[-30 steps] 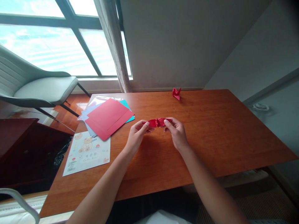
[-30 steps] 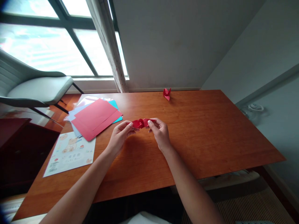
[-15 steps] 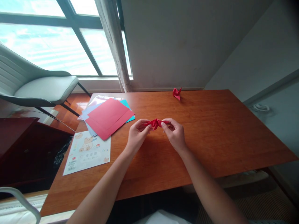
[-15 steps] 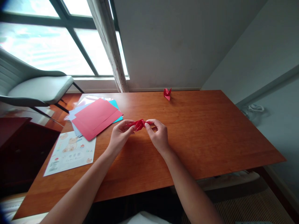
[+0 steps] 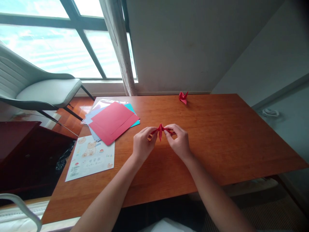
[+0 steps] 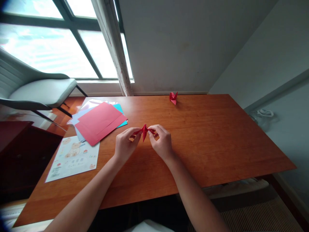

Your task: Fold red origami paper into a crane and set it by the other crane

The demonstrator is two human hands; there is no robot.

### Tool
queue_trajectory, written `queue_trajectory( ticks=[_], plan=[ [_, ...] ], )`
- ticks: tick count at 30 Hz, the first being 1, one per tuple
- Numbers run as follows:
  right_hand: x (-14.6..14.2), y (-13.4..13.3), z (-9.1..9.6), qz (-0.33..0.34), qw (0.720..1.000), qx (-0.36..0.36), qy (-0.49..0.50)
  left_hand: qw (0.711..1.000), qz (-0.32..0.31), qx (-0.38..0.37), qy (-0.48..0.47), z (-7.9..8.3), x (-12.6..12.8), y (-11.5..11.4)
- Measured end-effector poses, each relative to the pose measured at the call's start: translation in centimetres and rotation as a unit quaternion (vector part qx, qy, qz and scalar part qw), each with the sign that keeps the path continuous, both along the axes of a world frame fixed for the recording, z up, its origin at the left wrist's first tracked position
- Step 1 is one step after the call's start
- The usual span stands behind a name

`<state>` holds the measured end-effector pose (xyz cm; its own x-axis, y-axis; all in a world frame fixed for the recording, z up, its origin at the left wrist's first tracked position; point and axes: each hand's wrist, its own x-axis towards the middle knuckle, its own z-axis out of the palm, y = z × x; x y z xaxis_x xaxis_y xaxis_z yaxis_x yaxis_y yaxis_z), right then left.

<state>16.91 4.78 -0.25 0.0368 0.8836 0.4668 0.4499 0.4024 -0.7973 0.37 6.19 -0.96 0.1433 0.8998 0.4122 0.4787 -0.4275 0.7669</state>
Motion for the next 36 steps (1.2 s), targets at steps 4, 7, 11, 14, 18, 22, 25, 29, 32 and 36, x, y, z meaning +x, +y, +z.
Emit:
queue_trajectory(
  ticks=[4, 7, 11, 14, 18, 22, 25, 29, 32, 36],
  plan=[
    [0.1, 0.1, -0.1, 0.000, 1.000, 0.008, -0.021, 0.998, 0.008, 0.054, 0.029, 0.0, 0.2, -0.4],
    [0.1, 0.2, -0.1, 0.001, 1.000, 0.001, -0.009, 0.998, 0.006, 0.053, 0.018, 0.1, 0.4, -0.5],
    [0.2, 0.3, -0.1, 0.001, 0.999, -0.035, 0.038, 0.999, -0.008, 0.006, -0.045, 0.6, 0.4, -0.4],
    [0.2, 0.3, -0.2, 0.002, 0.990, -0.098, 0.103, 0.990, -0.024, -0.067, -0.125, 1.0, 0.4, -0.1],
    [0.3, 0.5, -0.4, 0.019, 0.961, -0.178, 0.212, 0.944, -0.054, -0.199, -0.259, 1.2, 0.4, 0.2],
    [0.5, 0.7, -0.4, 0.040, 0.939, -0.204, 0.272, 0.914, -0.097, -0.254, -0.302, 1.3, 0.4, 0.4],
    [0.5, 0.8, -0.2, 0.055, 0.928, -0.211, 0.303, 0.900, -0.121, -0.274, -0.318, 1.2, 0.5, 0.3],
    [0.5, 0.6, 0.0, 0.091, 0.929, -0.211, 0.290, 0.886, -0.119, -0.296, -0.337, 1.0, 0.3, 0.4],
    [0.3, 0.4, -0.1, 0.128, 0.945, -0.194, 0.231, 0.880, -0.092, -0.302, -0.356, 1.0, 0.2, 0.4],
    [0.1, 0.4, -0.5, 0.101, 0.985, -0.112, 0.083, 0.881, -0.079, -0.296, -0.360, 1.0, 0.3, 0.4]
  ],
)
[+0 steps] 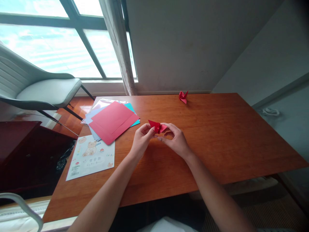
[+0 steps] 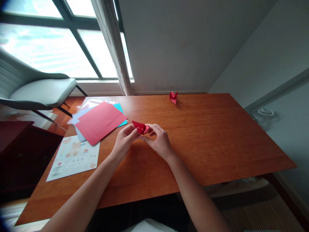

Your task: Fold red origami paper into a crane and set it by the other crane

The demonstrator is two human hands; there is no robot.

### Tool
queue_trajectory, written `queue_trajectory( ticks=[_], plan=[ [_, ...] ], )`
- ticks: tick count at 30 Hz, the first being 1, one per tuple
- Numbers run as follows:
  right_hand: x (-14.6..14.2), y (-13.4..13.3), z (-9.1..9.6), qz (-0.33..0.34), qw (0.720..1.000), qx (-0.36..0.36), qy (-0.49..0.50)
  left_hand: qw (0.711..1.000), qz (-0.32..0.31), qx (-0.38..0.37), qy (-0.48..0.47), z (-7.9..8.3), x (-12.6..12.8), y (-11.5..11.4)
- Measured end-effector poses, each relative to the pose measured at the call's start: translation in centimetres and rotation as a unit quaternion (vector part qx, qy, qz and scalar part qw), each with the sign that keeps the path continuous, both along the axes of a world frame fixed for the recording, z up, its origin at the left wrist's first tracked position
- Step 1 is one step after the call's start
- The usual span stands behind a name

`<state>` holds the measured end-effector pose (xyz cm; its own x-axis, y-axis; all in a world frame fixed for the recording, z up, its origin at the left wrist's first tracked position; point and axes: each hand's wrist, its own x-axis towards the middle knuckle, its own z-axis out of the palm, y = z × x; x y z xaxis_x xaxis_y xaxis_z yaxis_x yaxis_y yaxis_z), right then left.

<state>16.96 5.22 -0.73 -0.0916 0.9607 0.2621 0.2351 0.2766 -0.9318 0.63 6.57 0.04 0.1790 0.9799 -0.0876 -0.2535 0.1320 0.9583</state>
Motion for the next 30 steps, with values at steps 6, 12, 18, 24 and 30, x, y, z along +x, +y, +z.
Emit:
queue_trajectory(
  ticks=[6, 12, 18, 24, 30],
  plan=[
    [0.0, 0.0, 0.1, -0.045, 0.992, 0.075, -0.096, 0.999, -0.011, 0.033, 0.007, 0.0, 0.4, -0.1],
    [-0.1, -0.2, 0.7, -0.040, 0.996, 0.048, -0.061, 0.998, -0.022, 0.056, 0.032, 0.4, 0.2, -0.1],
    [0.1, 0.0, 0.5, -0.030, 1.000, 0.003, -0.005, 0.997, -0.049, 0.064, 0.018, 0.5, 0.3, -0.1],
    [0.2, 0.1, 0.0, -0.032, 0.999, -0.018, 0.028, 0.997, -0.022, 0.072, 0.033, 0.3, 0.2, 0.1],
    [0.3, 0.2, -0.4, -0.047, 0.998, -0.023, 0.034, 0.997, -0.013, 0.072, 0.036, 0.2, 0.0, 0.2]
  ],
)
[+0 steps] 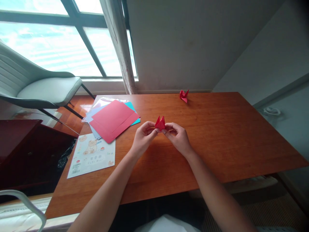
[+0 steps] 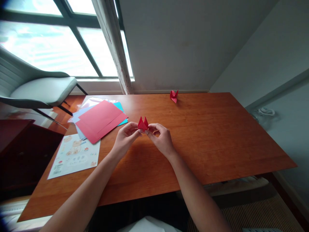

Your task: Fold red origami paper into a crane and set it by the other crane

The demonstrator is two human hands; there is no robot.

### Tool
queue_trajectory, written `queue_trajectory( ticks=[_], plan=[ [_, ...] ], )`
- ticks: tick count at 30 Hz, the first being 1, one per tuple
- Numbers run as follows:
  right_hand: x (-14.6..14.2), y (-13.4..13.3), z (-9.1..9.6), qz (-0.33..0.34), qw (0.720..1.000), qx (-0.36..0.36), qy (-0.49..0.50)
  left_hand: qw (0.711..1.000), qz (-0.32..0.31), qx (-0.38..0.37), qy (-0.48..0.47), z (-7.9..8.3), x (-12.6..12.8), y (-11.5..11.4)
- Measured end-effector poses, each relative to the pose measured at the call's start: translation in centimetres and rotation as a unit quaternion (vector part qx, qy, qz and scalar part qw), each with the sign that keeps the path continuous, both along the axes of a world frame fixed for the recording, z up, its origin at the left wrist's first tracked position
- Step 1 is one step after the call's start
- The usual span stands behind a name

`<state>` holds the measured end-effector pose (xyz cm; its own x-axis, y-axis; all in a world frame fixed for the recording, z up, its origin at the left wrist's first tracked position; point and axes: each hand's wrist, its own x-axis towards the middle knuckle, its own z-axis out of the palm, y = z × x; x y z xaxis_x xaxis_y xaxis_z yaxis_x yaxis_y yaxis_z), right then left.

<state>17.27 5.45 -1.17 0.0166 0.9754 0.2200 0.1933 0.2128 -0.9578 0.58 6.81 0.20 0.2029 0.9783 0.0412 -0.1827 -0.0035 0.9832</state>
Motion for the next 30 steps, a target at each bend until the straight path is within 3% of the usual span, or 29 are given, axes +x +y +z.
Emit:
queue_trajectory(
  ticks=[5, 9, 15, 19, 30],
  plan=[
    [0.0, -0.2, 0.1, -0.006, 1.000, -0.009, -0.010, 1.000, 0.013, -0.002, -0.007, -0.3, 0.0, 0.1],
    [-0.2, -0.4, 0.6, 0.000, 0.996, 0.036, -0.076, 0.999, 0.030, 0.026, -0.006, -0.8, 0.2, 0.1],
    [-0.3, -0.7, 0.9, 0.003, 0.975, 0.112, -0.194, 0.996, 0.011, 0.083, 0.040, -1.2, 0.2, -0.2],
    [-0.3, -0.6, 0.3, -0.017, 0.955, 0.148, -0.255, 0.997, -0.014, 0.070, 0.035, -1.0, 0.3, -0.4],
    [-0.2, -0.6, -0.1, -0.001, 0.930, 0.184, -0.319, 0.992, 0.002, 0.074, 0.103, -0.7, 0.4, -0.7]
  ],
)
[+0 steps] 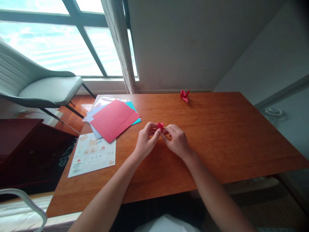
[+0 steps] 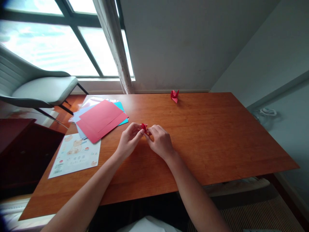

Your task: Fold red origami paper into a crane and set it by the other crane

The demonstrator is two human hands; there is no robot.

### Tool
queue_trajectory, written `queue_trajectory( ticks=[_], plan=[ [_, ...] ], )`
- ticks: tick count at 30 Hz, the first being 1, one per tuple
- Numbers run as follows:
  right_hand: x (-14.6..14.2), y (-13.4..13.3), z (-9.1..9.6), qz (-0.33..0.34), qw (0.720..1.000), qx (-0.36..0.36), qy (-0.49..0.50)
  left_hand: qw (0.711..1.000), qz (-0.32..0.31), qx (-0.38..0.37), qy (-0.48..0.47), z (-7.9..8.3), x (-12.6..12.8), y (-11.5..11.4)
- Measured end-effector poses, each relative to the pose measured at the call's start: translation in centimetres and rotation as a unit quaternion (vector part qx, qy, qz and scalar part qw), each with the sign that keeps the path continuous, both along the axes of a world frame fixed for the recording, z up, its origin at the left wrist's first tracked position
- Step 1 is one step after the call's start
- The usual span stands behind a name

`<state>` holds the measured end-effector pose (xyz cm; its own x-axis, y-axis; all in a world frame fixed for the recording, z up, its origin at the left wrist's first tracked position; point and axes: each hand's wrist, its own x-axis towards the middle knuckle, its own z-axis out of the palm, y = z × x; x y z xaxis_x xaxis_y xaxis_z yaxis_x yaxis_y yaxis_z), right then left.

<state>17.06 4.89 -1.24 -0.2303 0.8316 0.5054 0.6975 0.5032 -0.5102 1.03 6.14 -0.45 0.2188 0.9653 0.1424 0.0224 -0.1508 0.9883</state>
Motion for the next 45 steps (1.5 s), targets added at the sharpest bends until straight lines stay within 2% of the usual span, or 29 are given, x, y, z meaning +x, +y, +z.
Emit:
queue_trajectory(
  ticks=[5, 10, 15, 19, 23, 27, 32, 35, 38, 42, 45],
  plan=[
    [-0.2, -0.2, 0.1, 0.013, 1.000, -0.021, 0.005, 0.996, 0.026, 0.043, 0.074, 0.3, -0.1, -0.3],
    [-0.1, -0.3, 0.9, 0.036, 0.990, -0.090, 0.104, 0.989, 0.026, 0.089, 0.113, 0.2, -0.2, -0.3],
    [0.0, -0.1, 0.9, 0.014, 0.985, -0.110, 0.133, 0.974, 0.018, 0.145, 0.173, 0.1, -0.4, -0.3],
    [0.1, 0.1, 0.4, -0.009, 0.985, -0.111, 0.129, 0.976, -0.008, 0.144, 0.162, 0.1, -0.4, -0.2],
    [0.2, 0.1, 0.5, -0.058, 0.977, -0.099, 0.178, 0.990, 0.004, 0.112, 0.090, 0.3, -0.3, -0.1],
    [0.4, 0.1, 0.8, -0.095, 0.935, -0.134, 0.314, 0.997, 0.047, 0.051, -0.033, 0.5, -0.2, 0.1],
    [0.2, 0.5, 0.7, -0.094, 0.877, -0.175, 0.438, 0.979, 0.073, -0.061, -0.177, 0.7, -0.3, 0.4],
    [0.1, 0.7, 0.5, -0.088, 0.864, -0.182, 0.460, 0.962, 0.064, -0.124, -0.237, 0.7, -0.4, 0.5],
    [0.2, 0.6, 0.4, -0.096, 0.889, -0.164, 0.417, 0.970, 0.062, -0.112, -0.204, 0.6, -0.4, 0.5],
    [0.2, 0.1, 0.8, -0.098, 0.950, -0.094, 0.281, 0.996, 0.066, 0.013, -0.061, 0.5, -0.3, 0.2],
    [0.1, -0.2, 1.0, -0.065, 0.974, -0.062, 0.207, 0.994, 0.035, 0.095, 0.028, 0.5, -0.1, -0.3]
  ],
)
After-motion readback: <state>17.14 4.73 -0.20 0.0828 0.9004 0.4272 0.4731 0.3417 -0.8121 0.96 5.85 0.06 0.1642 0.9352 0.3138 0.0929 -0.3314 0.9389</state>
